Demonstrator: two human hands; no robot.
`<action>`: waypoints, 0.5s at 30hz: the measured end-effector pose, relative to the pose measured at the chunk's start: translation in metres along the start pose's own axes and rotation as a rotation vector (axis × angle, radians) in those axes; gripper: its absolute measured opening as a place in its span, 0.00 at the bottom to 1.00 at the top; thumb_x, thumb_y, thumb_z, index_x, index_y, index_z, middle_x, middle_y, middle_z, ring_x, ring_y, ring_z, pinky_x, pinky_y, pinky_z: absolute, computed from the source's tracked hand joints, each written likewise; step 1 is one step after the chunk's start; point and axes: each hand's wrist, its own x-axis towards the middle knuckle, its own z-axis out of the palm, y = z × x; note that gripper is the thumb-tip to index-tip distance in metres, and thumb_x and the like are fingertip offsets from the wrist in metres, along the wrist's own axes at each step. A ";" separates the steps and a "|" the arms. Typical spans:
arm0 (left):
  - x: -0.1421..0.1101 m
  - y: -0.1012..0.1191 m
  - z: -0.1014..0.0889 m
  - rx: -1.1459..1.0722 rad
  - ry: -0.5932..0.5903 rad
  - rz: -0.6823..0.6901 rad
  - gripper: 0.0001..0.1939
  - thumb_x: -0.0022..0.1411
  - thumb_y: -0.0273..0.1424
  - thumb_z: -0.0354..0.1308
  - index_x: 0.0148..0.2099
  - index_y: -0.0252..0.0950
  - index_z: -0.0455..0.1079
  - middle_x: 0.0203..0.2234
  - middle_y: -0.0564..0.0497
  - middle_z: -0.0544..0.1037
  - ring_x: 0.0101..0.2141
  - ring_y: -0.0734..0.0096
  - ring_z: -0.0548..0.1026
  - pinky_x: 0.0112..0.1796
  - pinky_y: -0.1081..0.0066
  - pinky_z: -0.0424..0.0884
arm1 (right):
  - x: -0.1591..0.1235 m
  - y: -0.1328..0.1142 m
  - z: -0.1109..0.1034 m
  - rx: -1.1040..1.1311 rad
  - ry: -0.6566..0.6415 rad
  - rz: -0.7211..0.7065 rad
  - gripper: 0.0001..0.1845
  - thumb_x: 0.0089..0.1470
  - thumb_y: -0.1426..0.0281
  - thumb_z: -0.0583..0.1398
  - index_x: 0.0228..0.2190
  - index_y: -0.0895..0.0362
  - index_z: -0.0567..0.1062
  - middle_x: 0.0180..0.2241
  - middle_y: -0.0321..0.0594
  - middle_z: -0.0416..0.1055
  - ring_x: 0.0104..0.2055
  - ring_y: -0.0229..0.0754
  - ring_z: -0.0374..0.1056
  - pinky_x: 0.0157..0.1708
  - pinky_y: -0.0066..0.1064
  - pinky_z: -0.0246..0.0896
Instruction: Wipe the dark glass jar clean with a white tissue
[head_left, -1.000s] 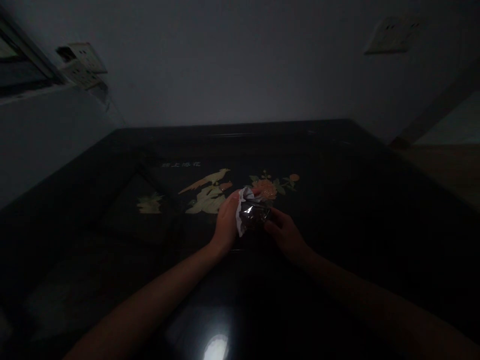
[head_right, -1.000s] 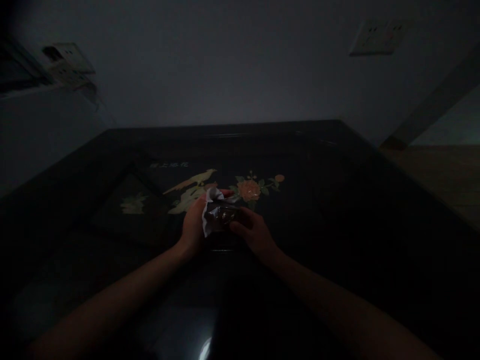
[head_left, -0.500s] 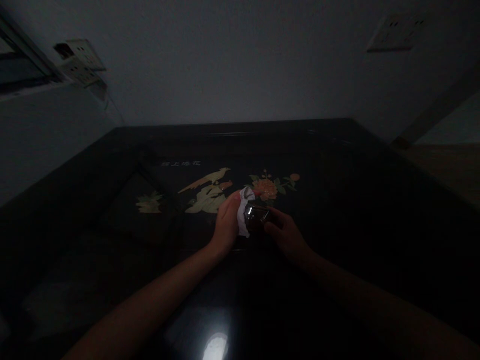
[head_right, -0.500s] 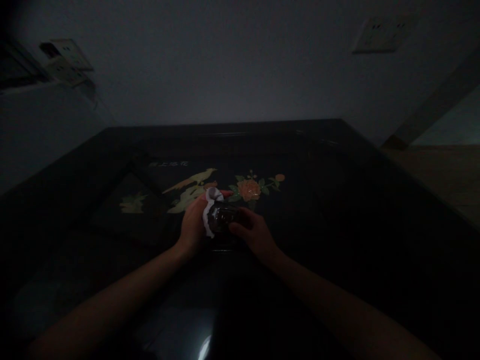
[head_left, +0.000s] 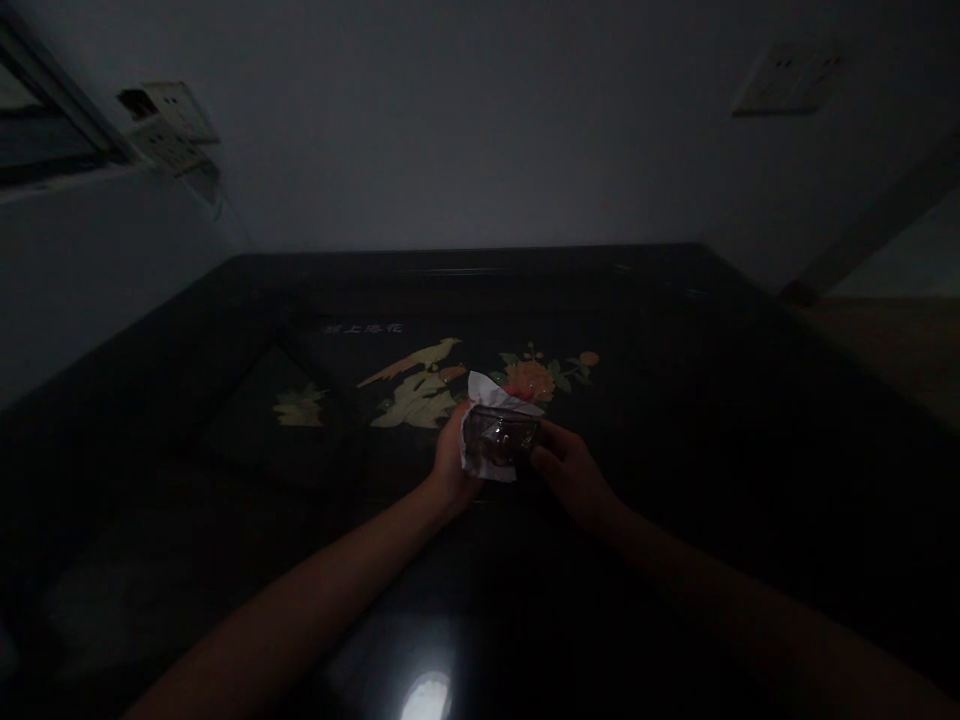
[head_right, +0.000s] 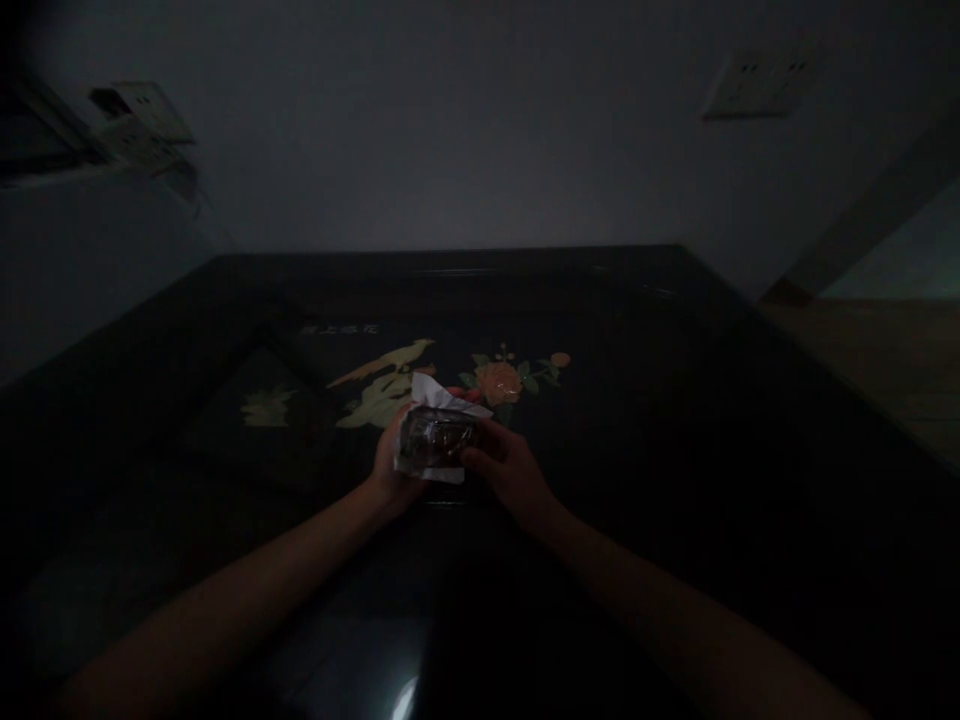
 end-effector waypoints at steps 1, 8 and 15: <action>0.000 0.000 0.000 -0.022 0.002 -0.019 0.18 0.58 0.36 0.48 0.40 0.29 0.74 0.38 0.42 0.80 0.46 0.56 0.75 0.49 0.60 0.68 | 0.000 0.000 0.001 -0.028 0.010 -0.010 0.32 0.44 0.47 0.63 0.43 0.57 0.75 0.39 0.44 0.77 0.43 0.50 0.72 0.45 0.41 0.65; 0.001 0.004 0.001 -0.065 0.010 -0.068 0.18 0.61 0.32 0.46 0.44 0.30 0.73 0.38 0.44 0.80 0.45 0.59 0.76 0.50 0.62 0.68 | -0.003 -0.002 0.005 -0.207 0.155 -0.084 0.28 0.46 0.48 0.63 0.42 0.55 0.73 0.44 0.45 0.74 0.47 0.51 0.69 0.47 0.41 0.65; 0.012 -0.001 -0.004 -0.058 0.137 -0.045 0.17 0.65 0.34 0.45 0.39 0.31 0.74 0.34 0.45 0.80 0.39 0.64 0.78 0.46 0.65 0.71 | 0.002 0.009 0.006 -0.001 0.335 0.016 0.21 0.46 0.54 0.65 0.37 0.54 0.69 0.40 0.42 0.74 0.41 0.45 0.73 0.41 0.40 0.70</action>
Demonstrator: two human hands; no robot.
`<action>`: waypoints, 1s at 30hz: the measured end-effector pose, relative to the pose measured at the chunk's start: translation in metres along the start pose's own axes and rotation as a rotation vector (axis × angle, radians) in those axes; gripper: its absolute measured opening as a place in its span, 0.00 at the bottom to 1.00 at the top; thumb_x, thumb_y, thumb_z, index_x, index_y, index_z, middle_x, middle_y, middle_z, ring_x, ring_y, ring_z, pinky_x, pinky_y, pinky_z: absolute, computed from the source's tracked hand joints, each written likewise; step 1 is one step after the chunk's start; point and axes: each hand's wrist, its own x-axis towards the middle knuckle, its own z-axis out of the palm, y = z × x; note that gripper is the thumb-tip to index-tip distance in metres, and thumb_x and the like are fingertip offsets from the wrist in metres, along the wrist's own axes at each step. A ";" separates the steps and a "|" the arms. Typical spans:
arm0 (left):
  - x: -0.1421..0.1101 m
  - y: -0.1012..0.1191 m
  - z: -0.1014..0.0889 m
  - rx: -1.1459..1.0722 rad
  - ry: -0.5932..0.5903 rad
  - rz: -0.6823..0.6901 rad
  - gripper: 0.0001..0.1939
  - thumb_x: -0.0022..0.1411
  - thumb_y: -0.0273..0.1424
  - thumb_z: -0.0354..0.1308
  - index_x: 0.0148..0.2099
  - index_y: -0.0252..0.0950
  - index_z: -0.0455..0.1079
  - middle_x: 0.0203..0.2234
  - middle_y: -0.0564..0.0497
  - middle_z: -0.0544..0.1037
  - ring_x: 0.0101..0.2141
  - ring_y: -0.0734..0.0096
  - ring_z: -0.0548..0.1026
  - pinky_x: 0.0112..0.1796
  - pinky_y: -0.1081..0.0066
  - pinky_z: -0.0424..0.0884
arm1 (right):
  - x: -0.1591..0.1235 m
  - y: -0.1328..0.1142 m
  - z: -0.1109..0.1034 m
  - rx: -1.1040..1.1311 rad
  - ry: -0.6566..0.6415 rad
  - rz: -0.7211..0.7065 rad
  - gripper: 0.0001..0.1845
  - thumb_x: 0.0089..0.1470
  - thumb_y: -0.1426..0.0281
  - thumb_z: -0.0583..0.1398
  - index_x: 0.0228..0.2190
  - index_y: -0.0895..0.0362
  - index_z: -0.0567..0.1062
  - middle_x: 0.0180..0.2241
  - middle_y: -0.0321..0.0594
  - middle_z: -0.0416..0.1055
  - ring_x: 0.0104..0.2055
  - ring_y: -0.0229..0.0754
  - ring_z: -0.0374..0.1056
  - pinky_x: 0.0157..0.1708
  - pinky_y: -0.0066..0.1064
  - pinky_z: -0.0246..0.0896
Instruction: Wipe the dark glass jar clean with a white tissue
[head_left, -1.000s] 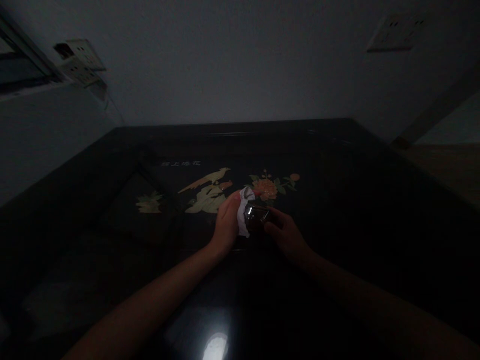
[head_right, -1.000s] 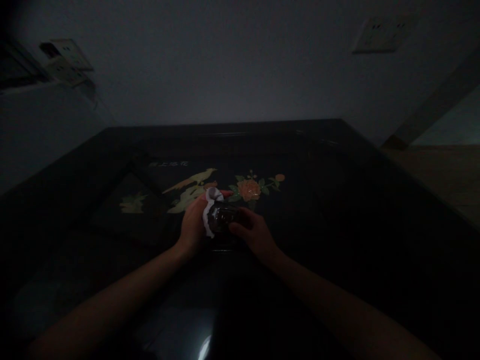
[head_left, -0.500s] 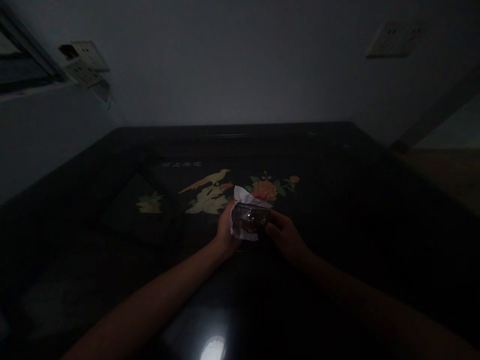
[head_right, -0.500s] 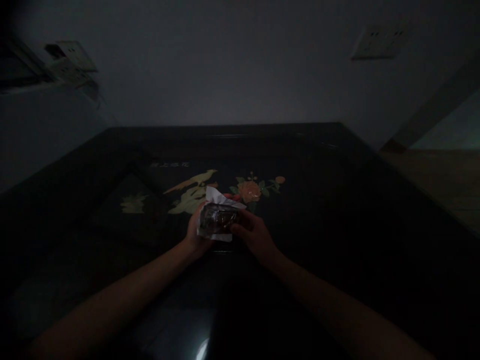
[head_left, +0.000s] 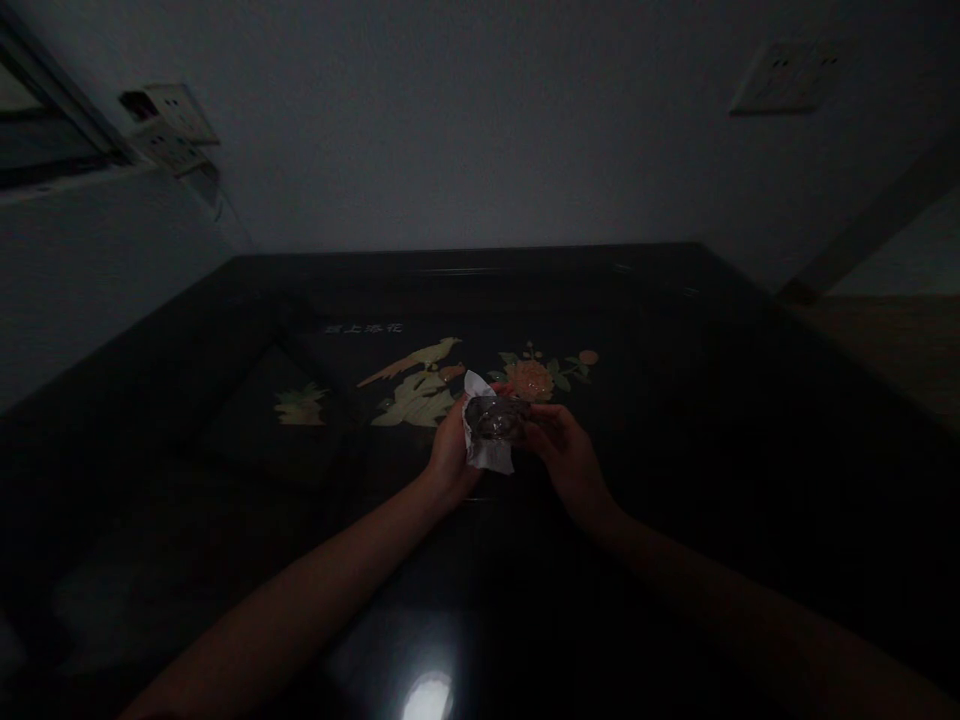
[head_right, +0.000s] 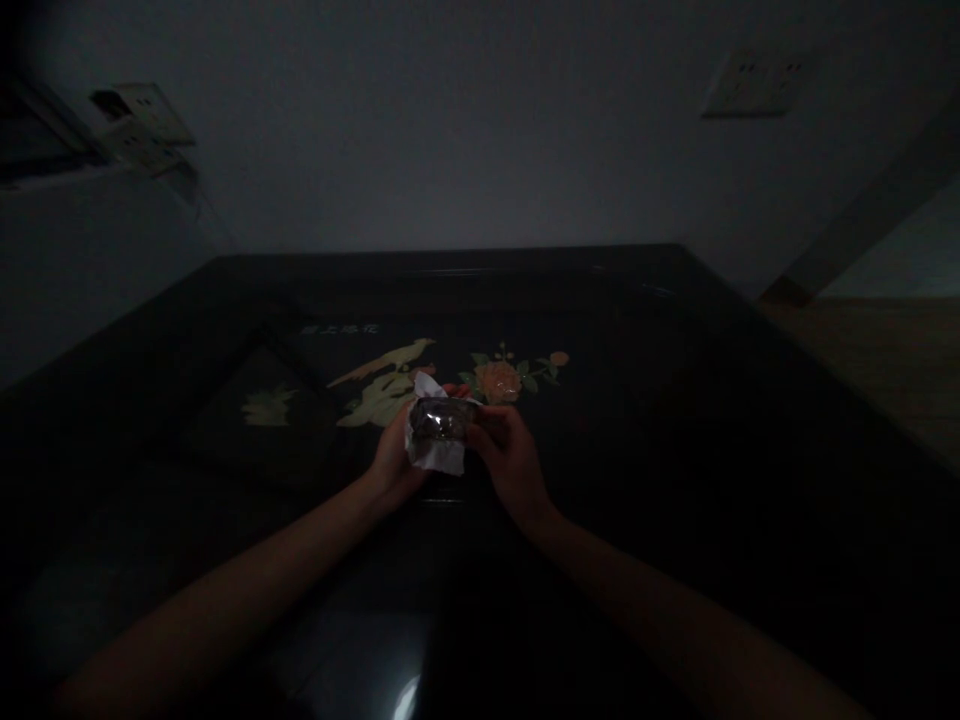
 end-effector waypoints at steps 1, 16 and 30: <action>0.001 0.000 -0.001 0.014 0.011 0.015 0.17 0.65 0.34 0.45 0.38 0.31 0.74 0.33 0.45 0.80 0.38 0.65 0.78 0.45 0.66 0.71 | 0.000 0.000 0.000 0.011 -0.014 0.015 0.20 0.47 0.54 0.64 0.37 0.54 0.70 0.40 0.42 0.75 0.41 0.45 0.73 0.42 0.41 0.71; -0.015 0.008 0.000 0.742 0.018 0.484 0.20 0.66 0.38 0.44 0.44 0.33 0.74 0.39 0.46 0.79 0.38 0.64 0.75 0.40 0.69 0.69 | -0.003 -0.008 0.003 -0.290 -0.181 -0.034 0.29 0.50 0.51 0.60 0.48 0.55 0.69 0.46 0.46 0.74 0.50 0.50 0.69 0.50 0.42 0.63; -0.012 0.012 0.001 0.463 -0.152 0.218 0.23 0.61 0.45 0.48 0.43 0.33 0.75 0.36 0.45 0.80 0.36 0.59 0.77 0.32 0.68 0.71 | -0.004 -0.016 -0.005 -0.097 -0.290 -0.021 0.33 0.47 0.43 0.58 0.41 0.58 0.75 0.32 0.41 0.76 0.28 0.40 0.70 0.31 0.32 0.66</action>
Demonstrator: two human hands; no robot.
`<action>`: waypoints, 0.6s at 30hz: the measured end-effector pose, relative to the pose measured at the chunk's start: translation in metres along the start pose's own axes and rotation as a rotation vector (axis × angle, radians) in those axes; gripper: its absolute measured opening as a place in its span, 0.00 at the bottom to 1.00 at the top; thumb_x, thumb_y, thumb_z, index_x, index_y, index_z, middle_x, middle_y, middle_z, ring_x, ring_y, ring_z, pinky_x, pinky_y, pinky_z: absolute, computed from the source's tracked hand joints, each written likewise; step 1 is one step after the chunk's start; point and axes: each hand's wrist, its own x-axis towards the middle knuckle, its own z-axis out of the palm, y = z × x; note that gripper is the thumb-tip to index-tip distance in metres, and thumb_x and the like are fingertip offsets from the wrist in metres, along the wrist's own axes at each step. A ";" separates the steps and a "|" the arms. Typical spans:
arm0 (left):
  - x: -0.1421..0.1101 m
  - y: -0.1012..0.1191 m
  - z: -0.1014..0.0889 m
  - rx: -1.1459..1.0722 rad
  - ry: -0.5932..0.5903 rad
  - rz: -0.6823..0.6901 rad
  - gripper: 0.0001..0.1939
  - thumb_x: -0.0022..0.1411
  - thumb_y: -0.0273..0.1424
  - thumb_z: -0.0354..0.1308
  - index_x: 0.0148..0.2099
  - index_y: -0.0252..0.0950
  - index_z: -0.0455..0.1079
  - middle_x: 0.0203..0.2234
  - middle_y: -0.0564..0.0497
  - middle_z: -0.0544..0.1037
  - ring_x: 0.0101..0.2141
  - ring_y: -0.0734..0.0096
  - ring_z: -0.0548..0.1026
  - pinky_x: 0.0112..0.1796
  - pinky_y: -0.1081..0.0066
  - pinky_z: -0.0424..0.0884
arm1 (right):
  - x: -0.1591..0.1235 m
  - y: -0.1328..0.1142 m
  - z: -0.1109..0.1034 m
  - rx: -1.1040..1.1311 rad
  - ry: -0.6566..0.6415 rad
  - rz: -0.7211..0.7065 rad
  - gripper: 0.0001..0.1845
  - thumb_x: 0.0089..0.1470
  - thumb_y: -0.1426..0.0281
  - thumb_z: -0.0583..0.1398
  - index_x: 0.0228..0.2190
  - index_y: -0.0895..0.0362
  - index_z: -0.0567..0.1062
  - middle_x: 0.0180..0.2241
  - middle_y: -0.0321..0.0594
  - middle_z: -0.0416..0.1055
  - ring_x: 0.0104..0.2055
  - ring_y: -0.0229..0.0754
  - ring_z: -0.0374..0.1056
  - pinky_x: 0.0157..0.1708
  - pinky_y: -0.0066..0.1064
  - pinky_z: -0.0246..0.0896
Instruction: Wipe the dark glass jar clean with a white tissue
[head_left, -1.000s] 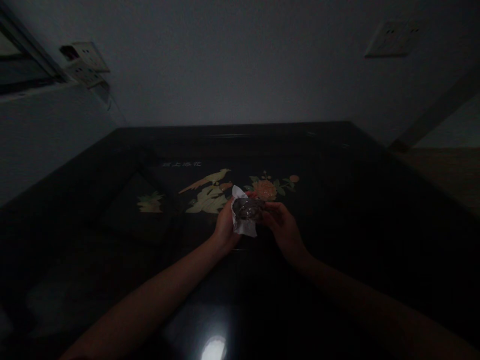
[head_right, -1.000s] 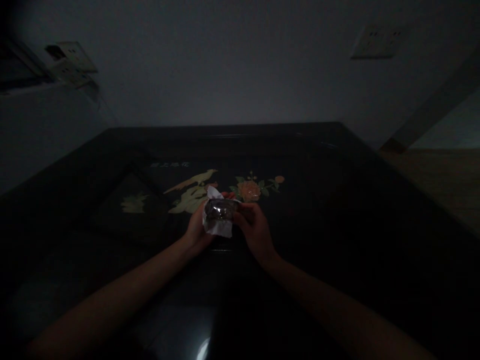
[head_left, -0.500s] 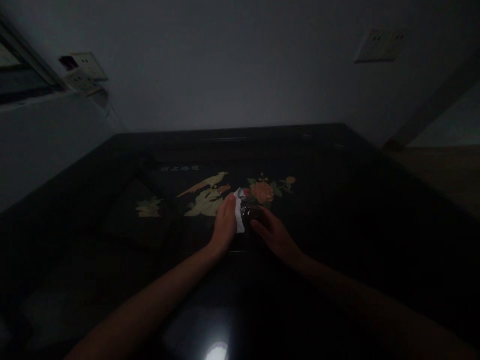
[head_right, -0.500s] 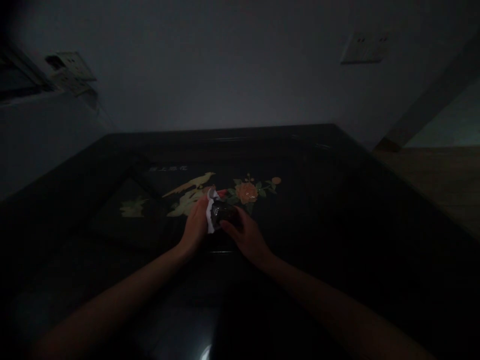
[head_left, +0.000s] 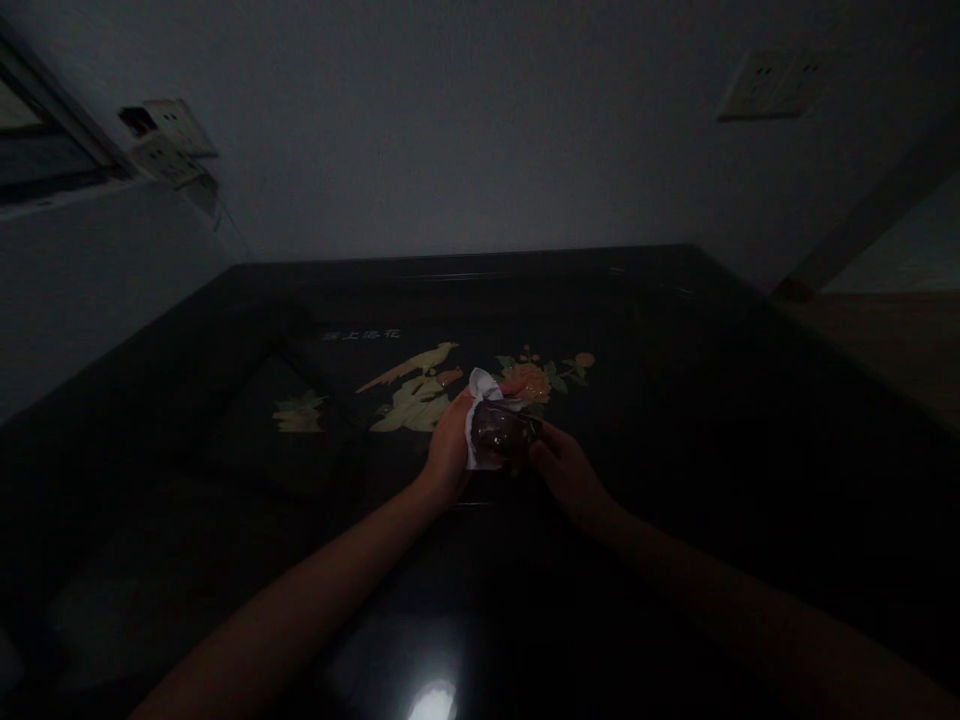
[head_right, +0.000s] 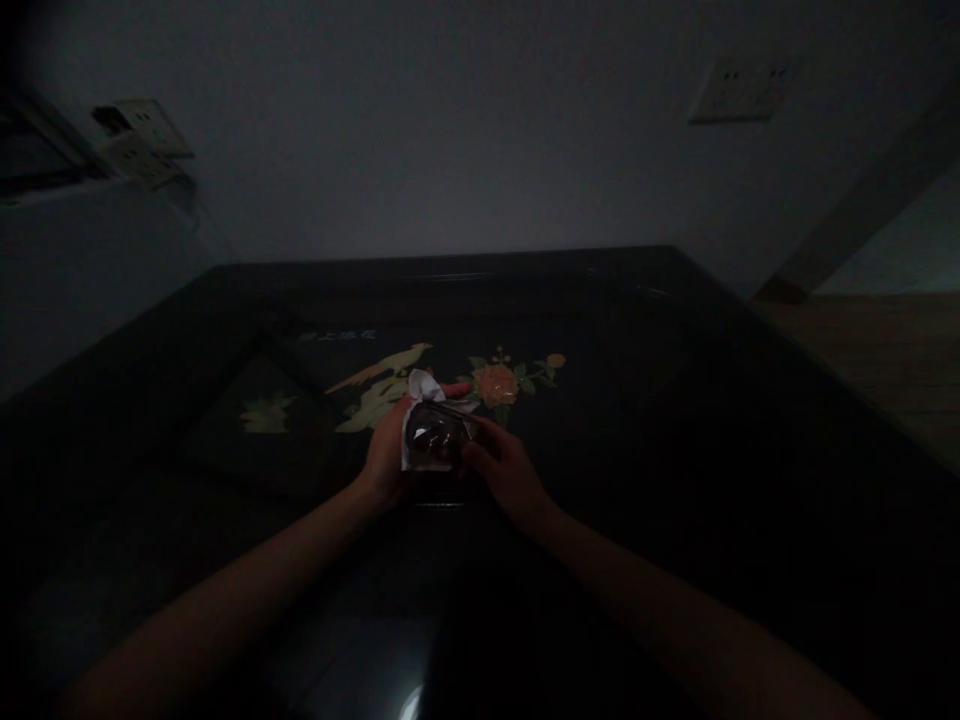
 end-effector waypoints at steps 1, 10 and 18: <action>0.001 -0.001 0.000 -0.074 -0.016 -0.043 0.23 0.61 0.44 0.48 0.43 0.33 0.75 0.35 0.44 0.80 0.35 0.58 0.77 0.32 0.67 0.72 | 0.000 0.001 0.000 0.024 0.000 0.004 0.33 0.47 0.43 0.58 0.41 0.58 0.75 0.31 0.41 0.76 0.27 0.40 0.70 0.30 0.32 0.66; 0.004 -0.001 0.005 -0.377 0.006 -0.205 0.19 0.64 0.35 0.43 0.42 0.33 0.74 0.38 0.44 0.79 0.37 0.61 0.77 0.37 0.64 0.73 | 0.005 0.011 0.003 0.339 0.022 0.041 0.24 0.49 0.49 0.61 0.37 0.56 0.77 0.38 0.44 0.76 0.33 0.44 0.74 0.32 0.35 0.69; 0.001 -0.001 0.009 -0.291 0.016 -0.176 0.22 0.66 0.37 0.43 0.43 0.31 0.75 0.36 0.44 0.80 0.37 0.61 0.77 0.39 0.65 0.73 | 0.004 0.006 0.002 0.229 0.011 0.040 0.28 0.47 0.47 0.61 0.40 0.56 0.76 0.38 0.44 0.76 0.34 0.44 0.74 0.35 0.37 0.71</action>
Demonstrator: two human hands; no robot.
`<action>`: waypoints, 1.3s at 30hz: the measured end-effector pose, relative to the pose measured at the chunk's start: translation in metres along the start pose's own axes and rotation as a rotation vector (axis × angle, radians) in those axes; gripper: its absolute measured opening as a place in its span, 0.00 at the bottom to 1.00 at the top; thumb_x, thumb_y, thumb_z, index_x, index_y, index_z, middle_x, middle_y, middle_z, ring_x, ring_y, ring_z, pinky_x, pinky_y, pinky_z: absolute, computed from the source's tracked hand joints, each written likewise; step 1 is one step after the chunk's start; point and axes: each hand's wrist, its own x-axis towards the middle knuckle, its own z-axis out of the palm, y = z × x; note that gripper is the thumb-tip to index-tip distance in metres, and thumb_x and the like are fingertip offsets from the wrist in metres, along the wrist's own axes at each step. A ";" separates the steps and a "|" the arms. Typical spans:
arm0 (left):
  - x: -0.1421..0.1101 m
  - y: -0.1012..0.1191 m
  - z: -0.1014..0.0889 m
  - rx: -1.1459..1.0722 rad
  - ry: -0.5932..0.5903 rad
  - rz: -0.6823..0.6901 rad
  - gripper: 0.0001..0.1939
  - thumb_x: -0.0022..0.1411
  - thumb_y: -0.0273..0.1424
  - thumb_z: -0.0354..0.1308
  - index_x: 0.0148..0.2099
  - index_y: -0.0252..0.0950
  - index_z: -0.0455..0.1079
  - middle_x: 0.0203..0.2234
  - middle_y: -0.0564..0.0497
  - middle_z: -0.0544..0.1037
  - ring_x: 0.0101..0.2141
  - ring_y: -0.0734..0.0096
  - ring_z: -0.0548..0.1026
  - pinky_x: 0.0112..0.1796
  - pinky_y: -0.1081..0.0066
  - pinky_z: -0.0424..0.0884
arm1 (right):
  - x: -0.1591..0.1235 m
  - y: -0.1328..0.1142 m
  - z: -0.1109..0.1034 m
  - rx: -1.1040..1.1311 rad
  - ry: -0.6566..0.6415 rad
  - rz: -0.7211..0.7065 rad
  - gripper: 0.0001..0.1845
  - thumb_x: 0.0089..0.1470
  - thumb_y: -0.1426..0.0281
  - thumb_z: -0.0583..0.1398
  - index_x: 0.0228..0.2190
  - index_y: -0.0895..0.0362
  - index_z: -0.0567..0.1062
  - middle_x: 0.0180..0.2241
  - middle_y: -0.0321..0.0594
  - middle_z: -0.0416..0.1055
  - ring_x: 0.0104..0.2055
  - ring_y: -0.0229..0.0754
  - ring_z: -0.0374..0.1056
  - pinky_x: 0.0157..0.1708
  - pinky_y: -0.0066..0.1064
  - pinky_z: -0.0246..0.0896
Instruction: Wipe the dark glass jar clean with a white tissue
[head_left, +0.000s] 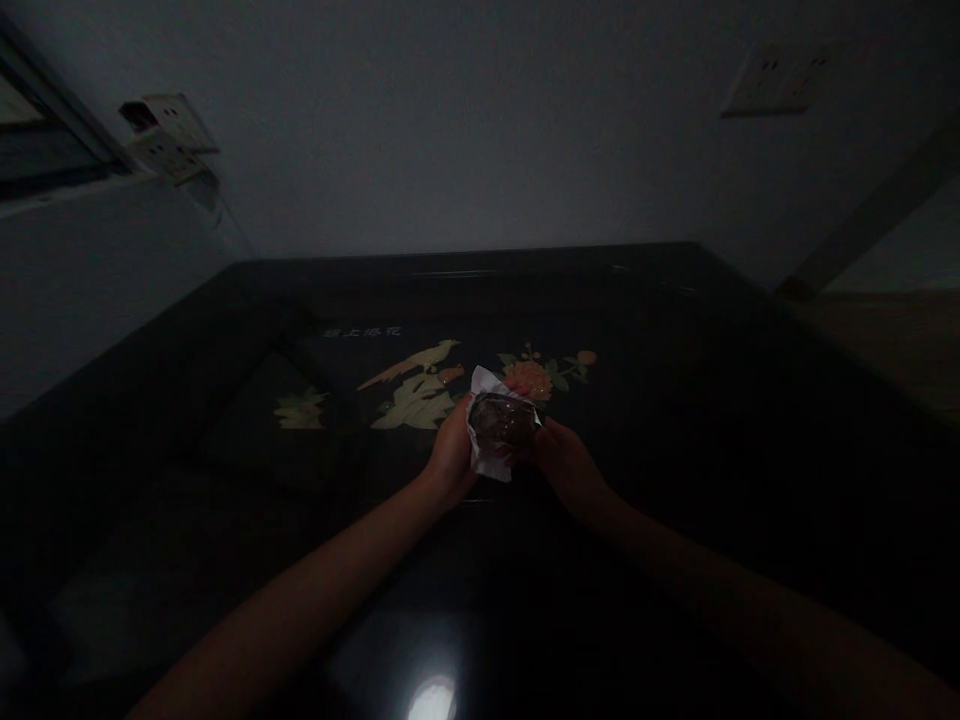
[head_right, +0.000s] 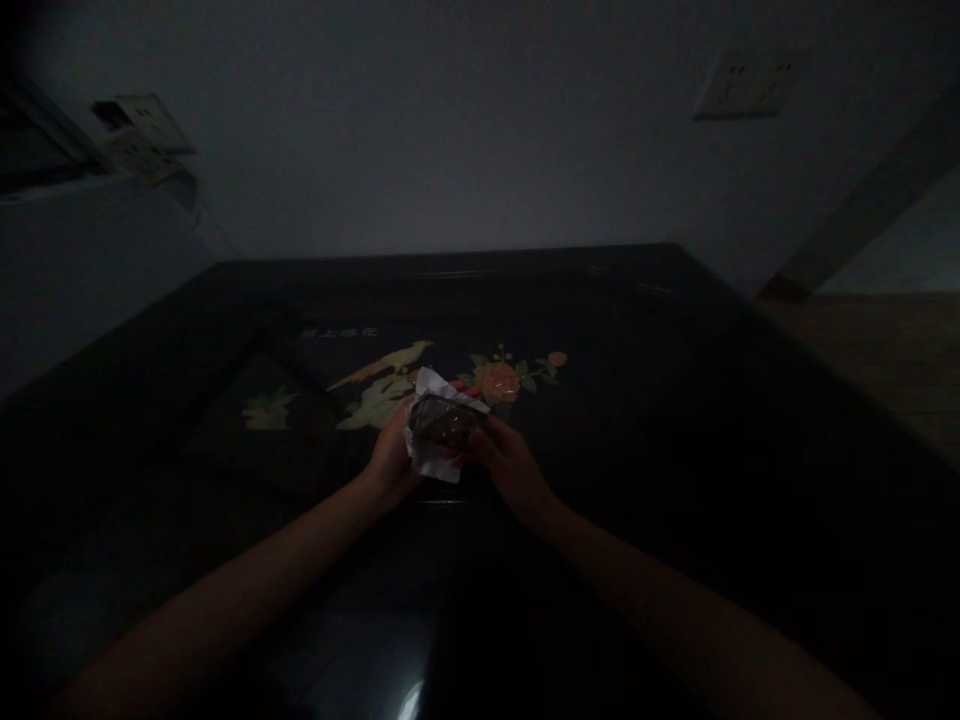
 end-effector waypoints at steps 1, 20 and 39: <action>0.000 0.000 0.000 0.026 0.007 0.024 0.21 0.65 0.38 0.44 0.42 0.32 0.75 0.36 0.44 0.80 0.38 0.61 0.77 0.39 0.65 0.72 | 0.000 -0.001 0.000 -0.030 -0.004 0.000 0.28 0.47 0.47 0.61 0.41 0.56 0.76 0.39 0.44 0.76 0.34 0.44 0.73 0.35 0.37 0.71; -0.020 0.003 -0.002 0.455 0.003 0.523 0.11 0.62 0.31 0.53 0.36 0.36 0.77 0.40 0.45 0.79 0.48 0.58 0.72 0.51 0.67 0.63 | -0.002 -0.004 -0.004 -0.270 0.037 0.002 0.30 0.43 0.47 0.64 0.41 0.55 0.74 0.38 0.42 0.76 0.41 0.50 0.72 0.43 0.41 0.65; -0.004 -0.006 -0.003 -0.089 -0.057 -0.059 0.18 0.61 0.37 0.47 0.44 0.33 0.73 0.37 0.44 0.80 0.43 0.57 0.76 0.43 0.62 0.73 | -0.001 0.000 -0.006 -0.282 -0.073 -0.096 0.35 0.48 0.39 0.53 0.39 0.57 0.76 0.30 0.41 0.75 0.31 0.44 0.70 0.33 0.33 0.65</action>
